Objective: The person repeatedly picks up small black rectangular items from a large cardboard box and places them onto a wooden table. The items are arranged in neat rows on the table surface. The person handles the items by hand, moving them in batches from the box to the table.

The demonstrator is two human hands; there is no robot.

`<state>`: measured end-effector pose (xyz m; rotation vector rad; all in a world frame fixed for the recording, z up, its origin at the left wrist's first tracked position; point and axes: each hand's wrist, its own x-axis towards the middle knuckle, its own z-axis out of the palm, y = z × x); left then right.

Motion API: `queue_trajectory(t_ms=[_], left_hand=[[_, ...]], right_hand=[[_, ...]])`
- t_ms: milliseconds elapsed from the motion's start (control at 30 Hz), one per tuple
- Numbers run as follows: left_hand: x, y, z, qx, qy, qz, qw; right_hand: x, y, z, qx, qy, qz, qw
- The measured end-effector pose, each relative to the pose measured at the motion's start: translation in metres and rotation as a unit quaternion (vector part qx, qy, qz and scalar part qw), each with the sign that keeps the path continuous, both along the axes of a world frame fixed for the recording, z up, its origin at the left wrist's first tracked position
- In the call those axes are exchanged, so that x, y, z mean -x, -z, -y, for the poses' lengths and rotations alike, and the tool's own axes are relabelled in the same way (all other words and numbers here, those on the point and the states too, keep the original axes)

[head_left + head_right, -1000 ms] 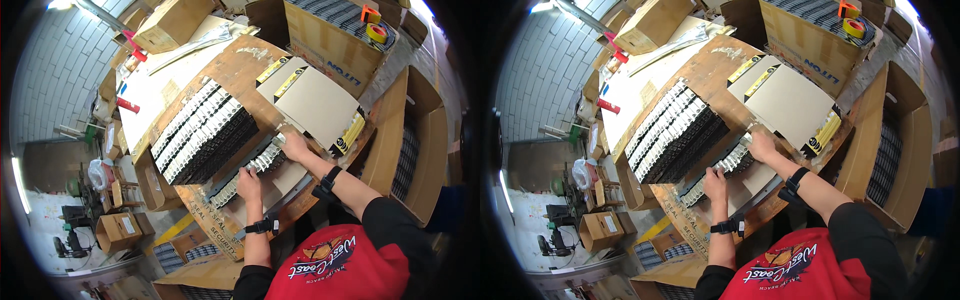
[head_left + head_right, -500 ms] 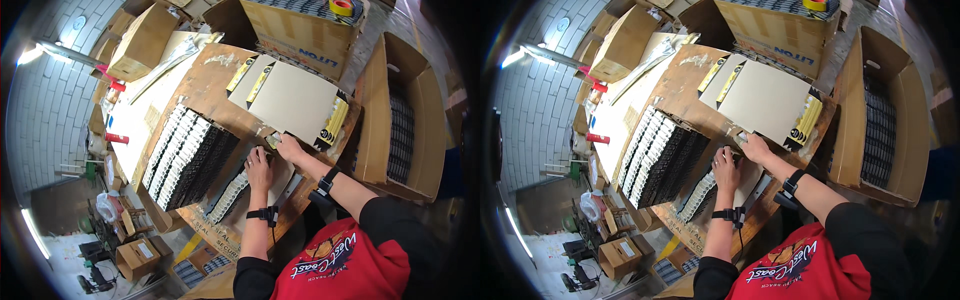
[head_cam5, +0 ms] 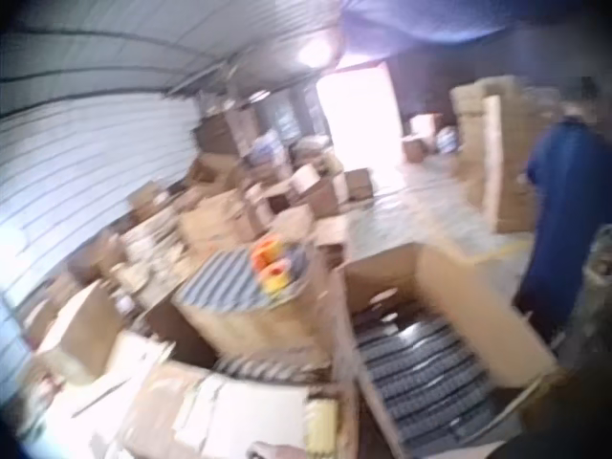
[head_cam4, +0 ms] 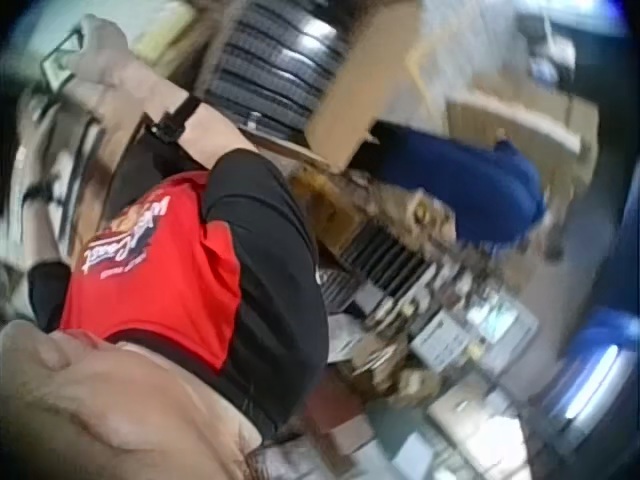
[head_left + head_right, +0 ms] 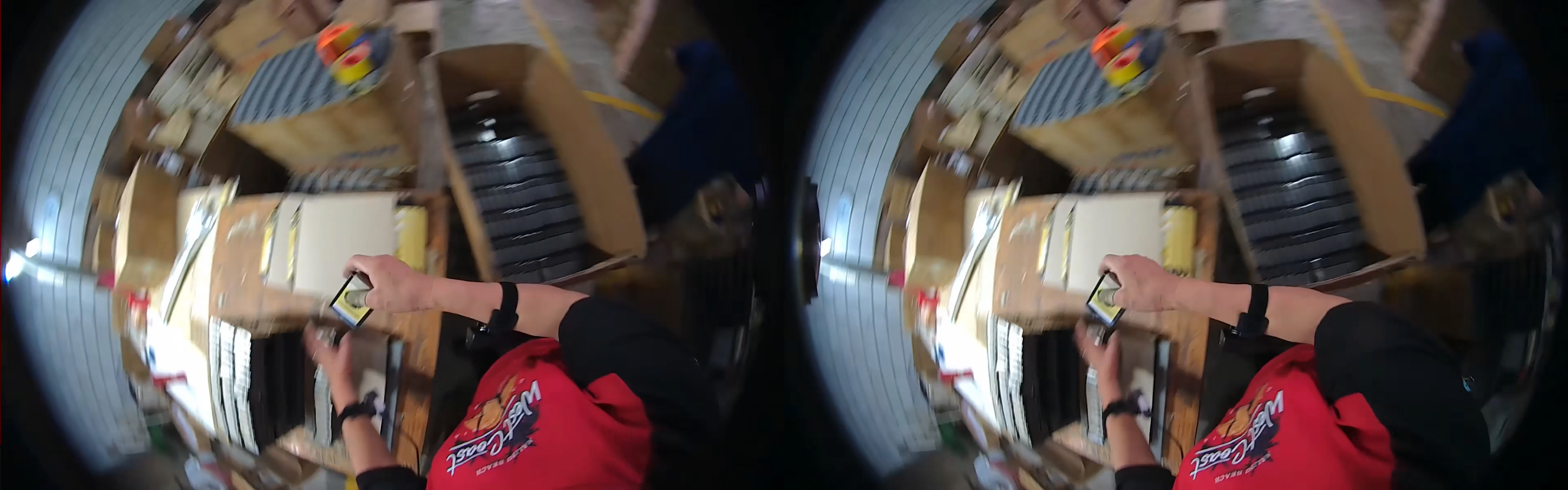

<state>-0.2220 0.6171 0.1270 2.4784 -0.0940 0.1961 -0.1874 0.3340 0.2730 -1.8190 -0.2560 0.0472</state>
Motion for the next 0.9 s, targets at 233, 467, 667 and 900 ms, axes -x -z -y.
queue_trajectory(t_ms=[233,467,667,900], left_hand=[[-0.062,-0.130,0.108,0.268,-0.020,0.051,0.962],[-0.118,-0.170,0.426,0.120,0.339,-0.138,0.923],[-0.157,-0.028,0.554,0.003,0.240,-0.172,0.955],[-0.251,0.055,0.572,-0.094,0.108,-0.148,0.979]], right_hand=[[-0.014,0.016,0.287,-0.089,0.331,-0.145,0.928],[-0.075,0.175,0.438,-0.078,0.595,-0.136,0.788],[-0.161,0.221,0.419,0.087,0.595,-0.114,0.791],[-0.207,0.277,0.423,0.130,0.360,-0.168,0.909]])
